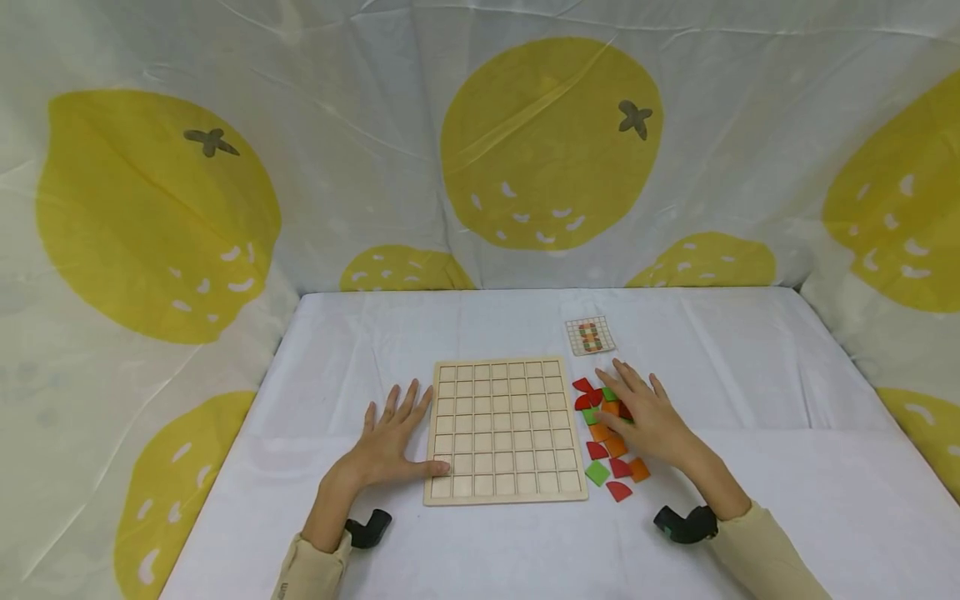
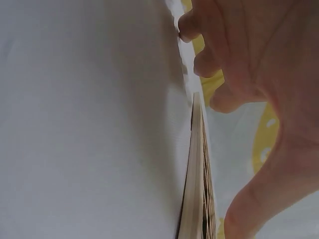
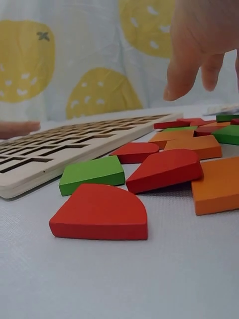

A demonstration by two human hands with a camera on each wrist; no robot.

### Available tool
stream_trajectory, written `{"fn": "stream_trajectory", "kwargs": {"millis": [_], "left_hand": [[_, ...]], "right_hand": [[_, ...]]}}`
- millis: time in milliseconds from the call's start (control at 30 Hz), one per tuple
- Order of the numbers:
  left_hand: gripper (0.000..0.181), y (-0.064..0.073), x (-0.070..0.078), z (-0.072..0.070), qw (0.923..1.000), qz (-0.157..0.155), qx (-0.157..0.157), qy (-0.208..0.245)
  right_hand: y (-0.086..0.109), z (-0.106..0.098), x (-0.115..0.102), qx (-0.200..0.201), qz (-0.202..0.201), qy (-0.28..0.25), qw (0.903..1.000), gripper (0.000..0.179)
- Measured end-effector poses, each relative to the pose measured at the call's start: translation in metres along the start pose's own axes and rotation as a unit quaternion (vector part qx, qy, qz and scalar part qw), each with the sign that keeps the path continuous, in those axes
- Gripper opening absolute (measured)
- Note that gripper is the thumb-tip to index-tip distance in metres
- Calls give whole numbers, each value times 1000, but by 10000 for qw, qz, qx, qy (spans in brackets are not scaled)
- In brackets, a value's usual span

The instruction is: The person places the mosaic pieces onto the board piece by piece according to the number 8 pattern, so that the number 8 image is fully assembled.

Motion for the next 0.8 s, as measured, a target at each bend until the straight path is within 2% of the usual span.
{"fn": "stream_trajectory", "kwargs": {"millis": [267, 400, 567, 800], "left_hand": [[121, 1, -3, 2, 9999, 5, -120, -52], [121, 2, -4, 3, 9998, 11, -150, -99], [120, 2, -2, 3, 9998, 30, -162, -80], [120, 1, -4, 4, 9998, 13, -203, -47]], "right_hand": [[-7, -3, -2, 783, -159, 217, 9966, 49], [-10, -5, -5, 952, -171, 113, 9952, 43], [-15, -4, -7, 808, 67, -57, 9967, 34], [-21, 2, -1, 339, 580, -449, 9967, 32]]}}
Point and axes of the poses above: each hand's wrist, its own y-axis away from the middle knuckle, its own z-axis out of the palm, x = y × z, the point moved 6 cm from there along -y, towards the middle knuckle, and after that the axes turned 15 degrees about y, right-handed, at the moved point
